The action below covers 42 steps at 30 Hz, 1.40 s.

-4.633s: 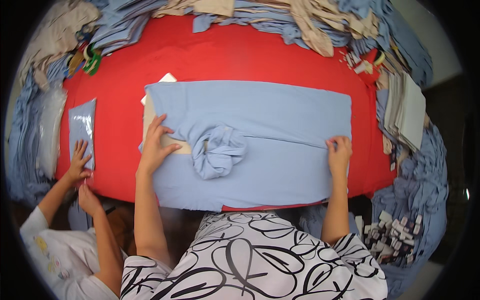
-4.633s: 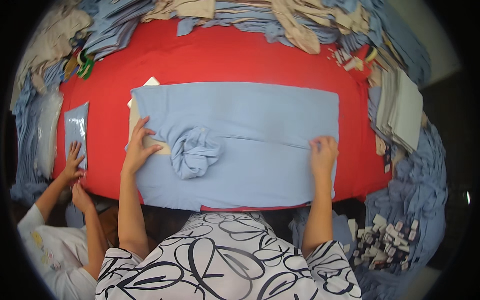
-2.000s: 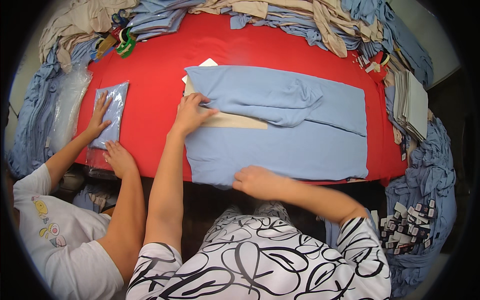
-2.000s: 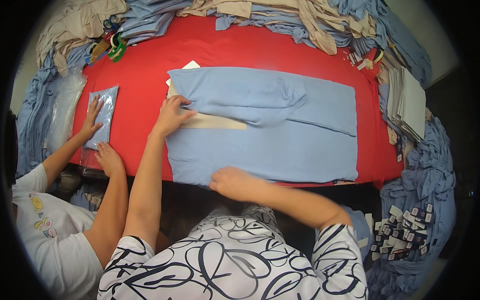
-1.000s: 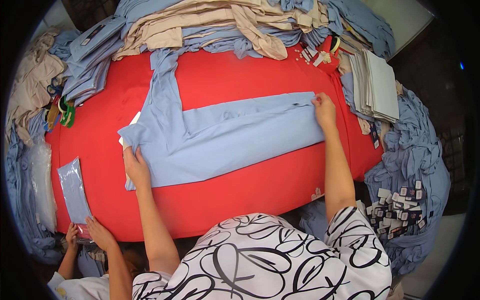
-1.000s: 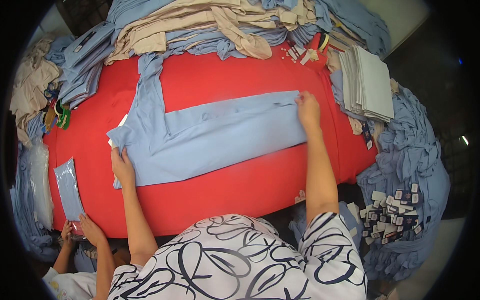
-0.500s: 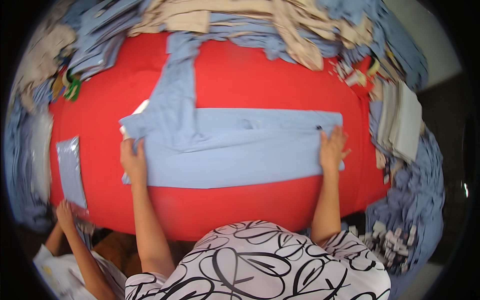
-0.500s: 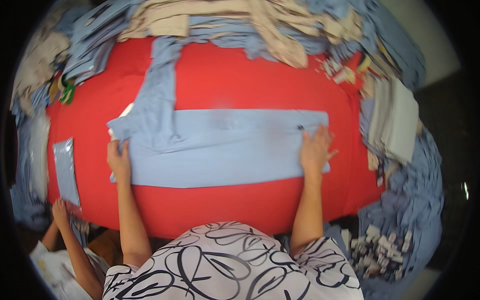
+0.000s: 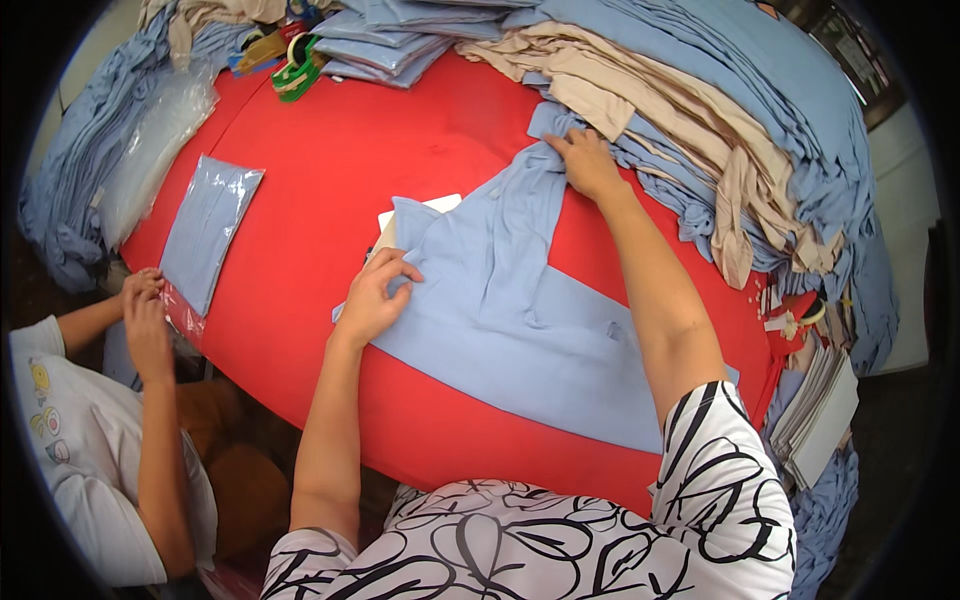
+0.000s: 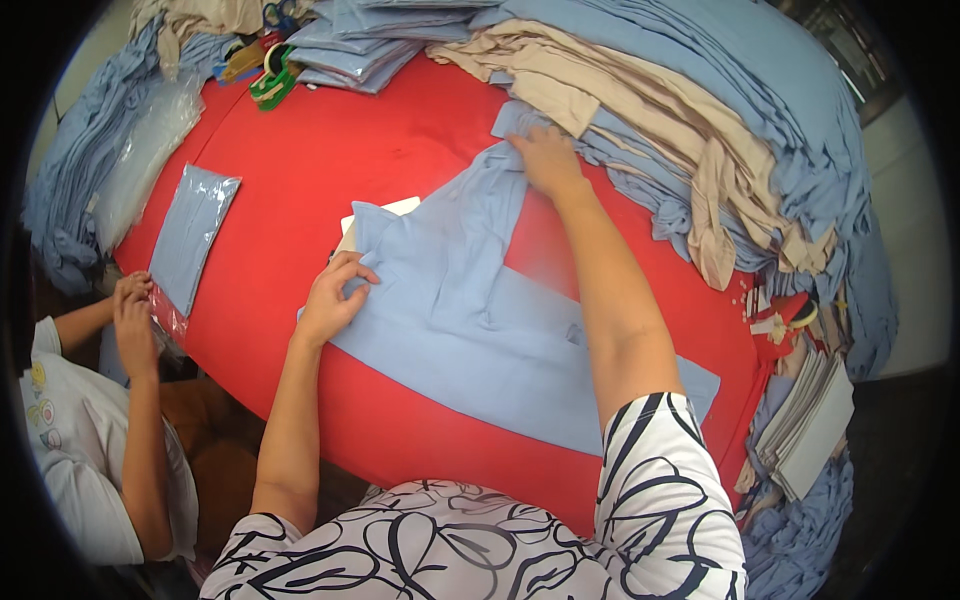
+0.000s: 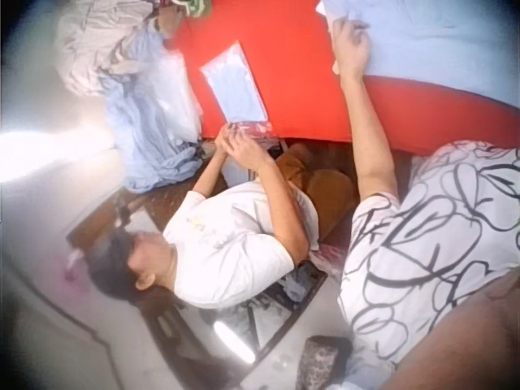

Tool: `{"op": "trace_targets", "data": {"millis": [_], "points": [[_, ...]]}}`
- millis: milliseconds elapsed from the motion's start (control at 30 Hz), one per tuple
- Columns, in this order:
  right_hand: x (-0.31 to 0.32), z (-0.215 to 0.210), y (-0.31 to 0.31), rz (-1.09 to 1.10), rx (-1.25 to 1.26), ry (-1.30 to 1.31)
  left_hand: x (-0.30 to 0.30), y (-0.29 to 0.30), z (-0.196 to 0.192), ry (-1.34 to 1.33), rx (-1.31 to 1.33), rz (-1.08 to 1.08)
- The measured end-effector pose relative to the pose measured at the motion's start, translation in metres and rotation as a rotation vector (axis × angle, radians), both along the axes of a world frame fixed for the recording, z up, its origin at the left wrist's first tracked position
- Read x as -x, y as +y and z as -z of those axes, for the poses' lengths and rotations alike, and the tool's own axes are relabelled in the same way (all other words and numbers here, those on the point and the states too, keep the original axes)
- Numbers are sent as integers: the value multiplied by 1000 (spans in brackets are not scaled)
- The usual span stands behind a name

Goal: The person folds light blue button-down shirts on a red table using a cardboard template. They spread each shirt flat, place the template on the back, fold the sides and sleeves over the template, and then fold the bottom up before removing the template and checking the front.

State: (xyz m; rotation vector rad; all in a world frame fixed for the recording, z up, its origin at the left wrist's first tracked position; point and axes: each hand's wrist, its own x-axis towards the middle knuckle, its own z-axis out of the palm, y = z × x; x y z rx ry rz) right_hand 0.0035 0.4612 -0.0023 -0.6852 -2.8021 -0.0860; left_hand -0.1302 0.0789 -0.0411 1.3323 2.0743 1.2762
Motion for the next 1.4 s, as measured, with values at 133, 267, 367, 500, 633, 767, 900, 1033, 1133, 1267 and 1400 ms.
{"op": "trace_targets", "data": {"millis": [133,267,367,500,633,767,900,1033,1133,1267,1400], "points": [[14,-50,-17,160,-182,-106,1,-7,-1,94,28,-78],[-55,-120,-108,-264,-301,331,0,-1,7,125,7,-140],[-143,-112,-178,-538,104,165,-1,-4,11,100,-33,-208],[-241,-47,-238,-394,84,81,-2,8,13,136,-86,-200],[-274,6,-252,-219,120,201,1,7,13,166,-97,-164],[-276,1,-255,-126,133,355,2,4,13,114,-85,-156],[-273,-10,-258,-72,209,211,-1,1,10,136,-143,-169],[-264,-29,-258,-39,437,300,-8,-6,3,451,-207,-289],[-240,-20,-243,50,529,372,-49,-1,-24,360,-114,-312],[-182,-10,-240,-32,351,264,-114,-3,-54,86,104,67],[-159,-24,-215,138,937,360,-121,-18,-37,-305,115,-28]]}}
